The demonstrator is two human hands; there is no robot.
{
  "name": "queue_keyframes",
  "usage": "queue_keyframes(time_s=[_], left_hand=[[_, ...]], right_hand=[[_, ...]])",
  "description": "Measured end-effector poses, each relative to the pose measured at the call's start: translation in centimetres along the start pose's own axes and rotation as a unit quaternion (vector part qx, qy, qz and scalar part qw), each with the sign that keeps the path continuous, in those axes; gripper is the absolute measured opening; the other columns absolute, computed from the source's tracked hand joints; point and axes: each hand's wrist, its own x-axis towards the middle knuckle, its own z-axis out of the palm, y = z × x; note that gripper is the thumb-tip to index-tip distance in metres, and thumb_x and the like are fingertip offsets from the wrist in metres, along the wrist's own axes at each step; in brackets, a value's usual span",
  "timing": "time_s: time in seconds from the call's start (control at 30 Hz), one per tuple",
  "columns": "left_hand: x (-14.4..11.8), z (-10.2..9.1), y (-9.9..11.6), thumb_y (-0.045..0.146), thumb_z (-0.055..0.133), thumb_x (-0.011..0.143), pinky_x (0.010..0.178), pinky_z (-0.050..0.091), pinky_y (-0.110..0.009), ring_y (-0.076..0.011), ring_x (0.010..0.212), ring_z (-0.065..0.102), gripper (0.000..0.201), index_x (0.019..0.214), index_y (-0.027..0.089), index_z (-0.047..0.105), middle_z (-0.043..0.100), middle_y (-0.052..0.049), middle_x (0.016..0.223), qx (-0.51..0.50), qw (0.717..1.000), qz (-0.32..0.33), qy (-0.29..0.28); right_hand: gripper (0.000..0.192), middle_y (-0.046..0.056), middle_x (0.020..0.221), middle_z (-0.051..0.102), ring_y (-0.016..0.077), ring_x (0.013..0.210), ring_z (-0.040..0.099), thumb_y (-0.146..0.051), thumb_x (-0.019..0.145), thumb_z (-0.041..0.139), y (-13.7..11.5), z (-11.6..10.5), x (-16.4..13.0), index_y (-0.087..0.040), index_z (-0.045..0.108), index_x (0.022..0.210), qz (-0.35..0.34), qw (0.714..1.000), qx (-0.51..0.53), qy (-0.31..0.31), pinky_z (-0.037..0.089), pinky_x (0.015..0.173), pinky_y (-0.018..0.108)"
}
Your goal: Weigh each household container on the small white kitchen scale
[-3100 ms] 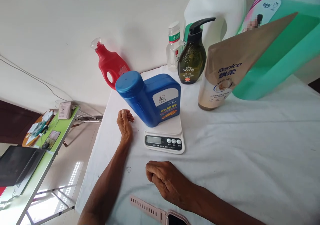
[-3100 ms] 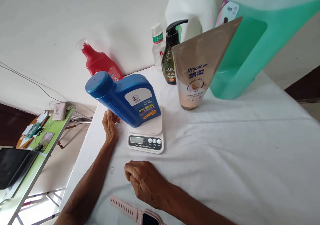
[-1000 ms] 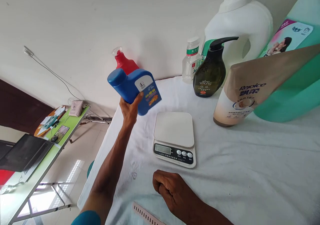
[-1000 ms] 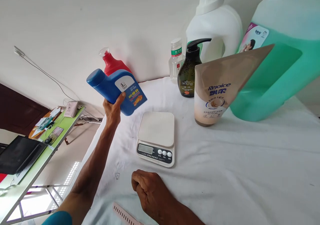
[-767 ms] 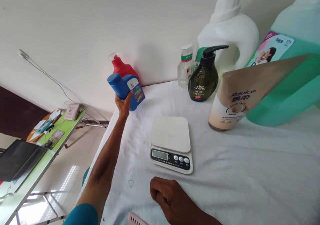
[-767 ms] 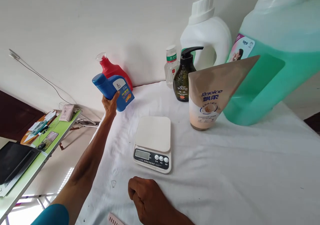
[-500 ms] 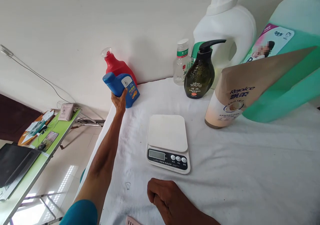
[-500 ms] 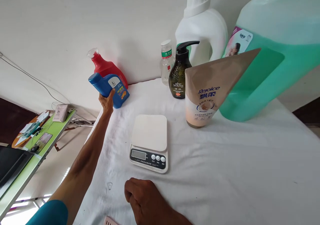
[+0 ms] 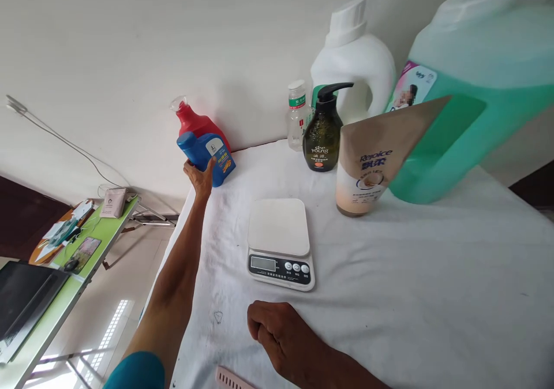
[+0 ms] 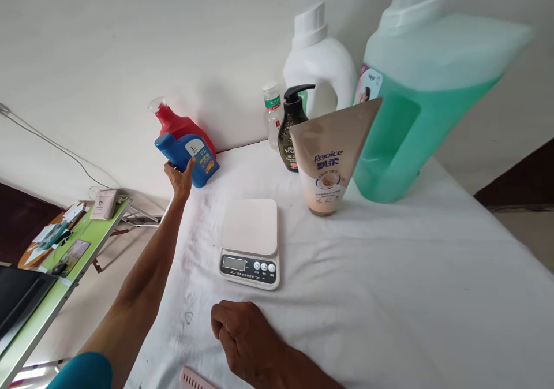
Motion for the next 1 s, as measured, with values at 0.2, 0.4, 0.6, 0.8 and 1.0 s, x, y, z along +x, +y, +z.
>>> queue_keyframes(time_s=[0.2, 0.4, 0.6, 0.8, 1.0], left_hand=[[-3.5, 0.1, 5.9, 0.034, 0.088, 0.085, 0.125, 0.037, -0.047, -0.0316, 0.146, 0.043, 0.070, 0.139, 0.018, 0.046, 0.043, -0.018, 0.150, 0.018, 0.976, 0.208, 0.055], [-8.2, 5.3, 11.2, 0.040, 0.087, 0.087, 0.104, 0.055, -0.044, -0.0262, 0.118, 0.065, 0.049, 0.124, 0.025, 0.058, 0.064, -0.012, 0.134, 0.012, 0.922, 0.264, -0.284], [-10.6, 12.2, 12.2, 0.033, 0.086, 0.085, 0.103, 0.055, -0.043, -0.0283, 0.123, 0.065, 0.054, 0.130, 0.021, 0.058, 0.061, -0.017, 0.143, 0.032, 0.886, 0.190, -0.422], [-10.8, 15.8, 11.6, 0.027, 0.086, 0.083, 0.106, 0.051, -0.041, -0.0292, 0.127, 0.062, 0.049, 0.123, 0.016, 0.060, 0.066, -0.020, 0.136, 0.047, 0.903, 0.183, -0.385], [-11.6, 18.5, 10.4, 0.020, 0.083, 0.080, 0.093, 0.053, -0.040, -0.0287, 0.113, 0.067, 0.044, 0.114, 0.022, 0.055, 0.071, -0.015, 0.127, 0.050, 0.917, 0.132, -0.373]], right_hand=[[0.023, -0.003, 0.071, 0.049, 0.0105, 0.063, 0.041, 0.002, 0.074, 0.046, 0.2, 0.2, 0.3, -0.021, 0.039, 0.075, -0.001, 1.000, -0.002, 0.001, 0.028, 0.063, 0.026], [0.022, -0.003, 0.071, 0.051, 0.0106, 0.064, 0.044, 0.000, 0.079, 0.047, 0.3, 0.1, 0.3, -0.021, 0.041, 0.076, -0.001, 1.000, 0.001, -0.009, 0.029, 0.063, 0.026], [0.023, -0.002, 0.079, 0.059, 0.0119, 0.072, 0.052, 0.002, 0.078, 0.052, -0.3, -0.2, 0.2, -0.020, 0.045, 0.080, 0.009, 1.000, -0.023, -0.016, 0.034, 0.067, 0.025], [0.021, 0.000, 0.084, 0.063, 0.0132, 0.077, 0.056, 0.000, 0.080, 0.051, 0.4, 0.1, 0.1, -0.021, 0.047, 0.081, 0.021, 0.999, -0.025, -0.013, 0.039, 0.071, 0.026], [0.021, 0.001, 0.089, 0.062, 0.0141, 0.083, 0.056, 0.000, 0.082, 0.047, 1.3, 0.8, 0.2, -0.021, 0.045, 0.083, 0.009, 0.999, -0.040, -0.021, 0.041, 0.079, 0.027]])
